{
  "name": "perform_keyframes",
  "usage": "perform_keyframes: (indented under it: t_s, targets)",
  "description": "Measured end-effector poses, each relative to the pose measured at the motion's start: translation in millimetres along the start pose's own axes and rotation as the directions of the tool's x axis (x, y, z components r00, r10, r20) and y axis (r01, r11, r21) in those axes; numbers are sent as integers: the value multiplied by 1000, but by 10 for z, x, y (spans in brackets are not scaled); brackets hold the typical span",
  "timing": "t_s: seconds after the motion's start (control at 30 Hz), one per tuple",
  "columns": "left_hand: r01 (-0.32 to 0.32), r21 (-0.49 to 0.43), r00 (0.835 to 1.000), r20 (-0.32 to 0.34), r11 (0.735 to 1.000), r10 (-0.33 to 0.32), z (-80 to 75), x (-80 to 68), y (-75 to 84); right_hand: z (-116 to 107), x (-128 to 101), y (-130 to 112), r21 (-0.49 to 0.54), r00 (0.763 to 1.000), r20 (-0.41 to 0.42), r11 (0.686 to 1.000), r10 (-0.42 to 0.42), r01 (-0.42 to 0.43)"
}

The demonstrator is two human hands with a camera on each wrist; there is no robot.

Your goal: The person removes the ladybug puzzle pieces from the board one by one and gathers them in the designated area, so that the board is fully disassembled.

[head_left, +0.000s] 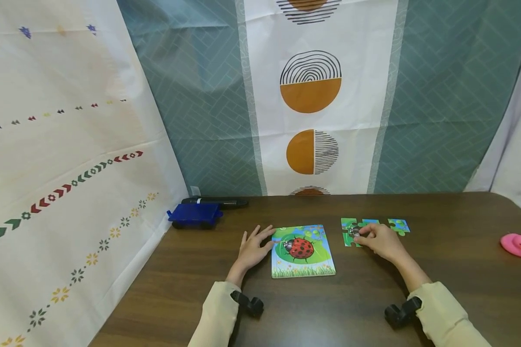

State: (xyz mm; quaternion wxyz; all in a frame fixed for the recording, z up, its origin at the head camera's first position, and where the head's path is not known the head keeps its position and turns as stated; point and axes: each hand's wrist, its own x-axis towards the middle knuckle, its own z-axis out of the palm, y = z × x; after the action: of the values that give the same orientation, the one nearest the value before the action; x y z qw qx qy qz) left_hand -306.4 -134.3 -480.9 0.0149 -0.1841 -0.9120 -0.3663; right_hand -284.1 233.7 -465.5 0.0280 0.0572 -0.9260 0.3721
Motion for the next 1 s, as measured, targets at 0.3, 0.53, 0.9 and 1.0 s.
perform_keyframes:
  t_s: [0.3,0.53,0.9,1.0]
  targets:
    - [-5,9,1000,-4,1000,5,3,-24,4,16,-18,-39,7,1000,-19,1000,4,-4]
    - [3,-6,1000,-1,1000,-3,21,-35,28,146,-87,-286,78,994,-104,996,-28,36]
    - [-3,9,1000,2,1000,3,2,-8,30,621,7,-713,280,995,9,955,-102,95]
    - [-2,5,1000,-2,1000,2,-8,-14,23,712,62,-797,319,992,46,943,-116,95]
